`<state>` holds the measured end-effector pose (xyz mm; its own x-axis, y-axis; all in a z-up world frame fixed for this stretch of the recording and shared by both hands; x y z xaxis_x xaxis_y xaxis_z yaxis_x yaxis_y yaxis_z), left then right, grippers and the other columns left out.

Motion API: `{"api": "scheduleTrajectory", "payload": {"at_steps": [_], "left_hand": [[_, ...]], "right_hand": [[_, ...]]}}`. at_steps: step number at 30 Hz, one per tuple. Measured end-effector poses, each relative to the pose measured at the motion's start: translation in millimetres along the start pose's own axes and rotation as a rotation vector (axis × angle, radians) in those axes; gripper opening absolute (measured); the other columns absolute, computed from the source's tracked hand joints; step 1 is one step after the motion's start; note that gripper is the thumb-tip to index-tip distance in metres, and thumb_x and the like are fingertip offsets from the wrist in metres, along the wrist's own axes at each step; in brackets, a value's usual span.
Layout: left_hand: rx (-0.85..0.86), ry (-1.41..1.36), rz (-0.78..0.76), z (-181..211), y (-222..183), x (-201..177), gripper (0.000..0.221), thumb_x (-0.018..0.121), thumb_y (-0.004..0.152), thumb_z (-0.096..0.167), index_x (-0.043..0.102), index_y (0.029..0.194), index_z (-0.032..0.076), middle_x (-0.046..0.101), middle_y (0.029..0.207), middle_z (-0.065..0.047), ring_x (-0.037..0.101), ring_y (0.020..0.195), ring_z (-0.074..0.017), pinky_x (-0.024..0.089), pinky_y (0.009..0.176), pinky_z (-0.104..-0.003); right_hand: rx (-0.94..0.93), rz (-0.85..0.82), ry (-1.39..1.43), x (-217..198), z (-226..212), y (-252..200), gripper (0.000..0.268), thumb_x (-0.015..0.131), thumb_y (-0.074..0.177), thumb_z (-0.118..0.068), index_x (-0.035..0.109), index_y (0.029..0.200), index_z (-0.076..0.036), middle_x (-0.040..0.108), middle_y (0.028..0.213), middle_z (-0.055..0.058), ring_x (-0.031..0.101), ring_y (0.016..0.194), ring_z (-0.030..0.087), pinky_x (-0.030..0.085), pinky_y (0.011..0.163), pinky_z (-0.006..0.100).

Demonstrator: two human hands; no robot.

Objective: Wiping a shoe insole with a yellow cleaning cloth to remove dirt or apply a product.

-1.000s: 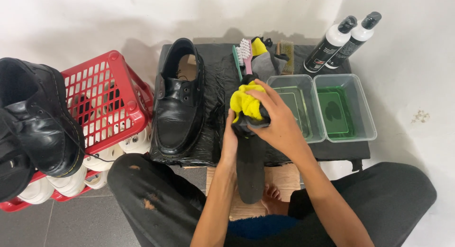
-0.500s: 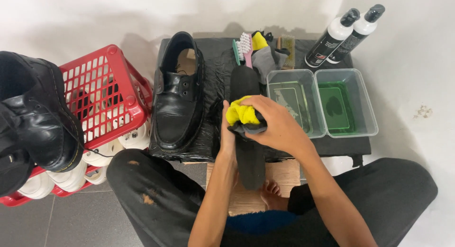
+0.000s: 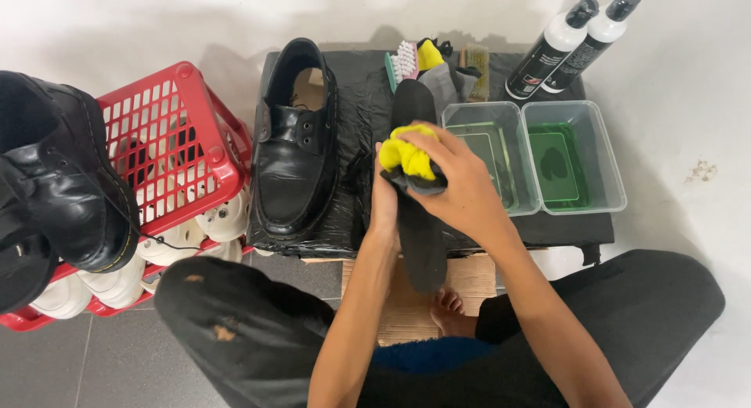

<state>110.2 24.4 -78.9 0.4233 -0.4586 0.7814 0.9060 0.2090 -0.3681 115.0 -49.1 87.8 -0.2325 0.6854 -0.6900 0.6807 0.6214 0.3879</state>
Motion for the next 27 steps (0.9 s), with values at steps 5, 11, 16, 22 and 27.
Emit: {"api": "scheduleTrajectory", "payload": {"at_steps": [5,11,16,22,27], "left_hand": [[0.031,-0.019,0.008,-18,37,-30,0.062,0.062,0.093,0.062,0.064,0.133,0.015,0.063,0.136,-0.012,0.060,0.124,-0.0220,0.043,0.111,-0.037],[0.024,-0.007,0.080,-11,27,-35,0.048,0.054,0.103,0.044,0.060,0.136,0.010,0.062,0.137,-0.010,0.058,0.126,-0.0152,0.043,0.111,-0.036],[0.032,0.122,0.049,-31,6,-43,0.051,0.057,0.100,0.046,0.062,0.137,0.011,0.061,0.138,-0.007,0.056,0.128,-0.0137,0.041,0.114,-0.033],[0.100,0.087,0.041,-37,47,-69,0.060,0.055,0.101,0.046,0.052,0.144,0.006,0.050,0.146,-0.012,0.046,0.136,-0.0177,0.033,0.119,-0.035],[0.059,-0.129,0.138,-40,44,-57,0.060,0.067,0.091,0.050,0.062,0.135,0.009,0.063,0.133,-0.012,0.059,0.123,-0.0224,0.043,0.111,-0.036]], "right_hand": [[-0.007,-0.122,-0.027,7,-5,-2,0.067,0.082,0.074,0.001,0.059,0.136,-0.012,0.062,0.123,0.023,0.065,0.112,0.048,0.053,0.094,0.060],[-0.025,0.157,-0.093,-1,8,2,0.062,0.080,0.080,0.002,0.061,0.136,-0.018,0.057,0.131,0.012,0.061,0.122,0.039,0.050,0.102,0.049],[-0.080,0.328,-0.246,-18,6,6,0.059,0.078,0.082,0.010,0.063,0.134,-0.013,0.053,0.130,0.019,0.058,0.118,0.042,0.049,0.102,0.051],[-0.028,-0.033,-0.333,20,0,-6,0.068,0.081,0.065,-0.002,0.065,0.127,-0.026,0.057,0.122,0.012,0.062,0.113,0.040,0.052,0.097,0.051],[0.018,-0.159,-0.293,26,-3,-13,0.056,0.079,0.071,-0.004,0.065,0.122,-0.024,0.060,0.115,0.013,0.065,0.108,0.041,0.050,0.100,0.054]]}}
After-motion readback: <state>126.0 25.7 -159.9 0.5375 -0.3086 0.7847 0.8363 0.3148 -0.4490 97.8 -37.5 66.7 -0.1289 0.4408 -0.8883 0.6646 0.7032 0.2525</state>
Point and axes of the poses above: each hand's wrist, its own y-axis towards the middle knuckle, its own x-axis out of the palm, z = x × y, the point moved 9 cm from there along y, towards the middle knuckle
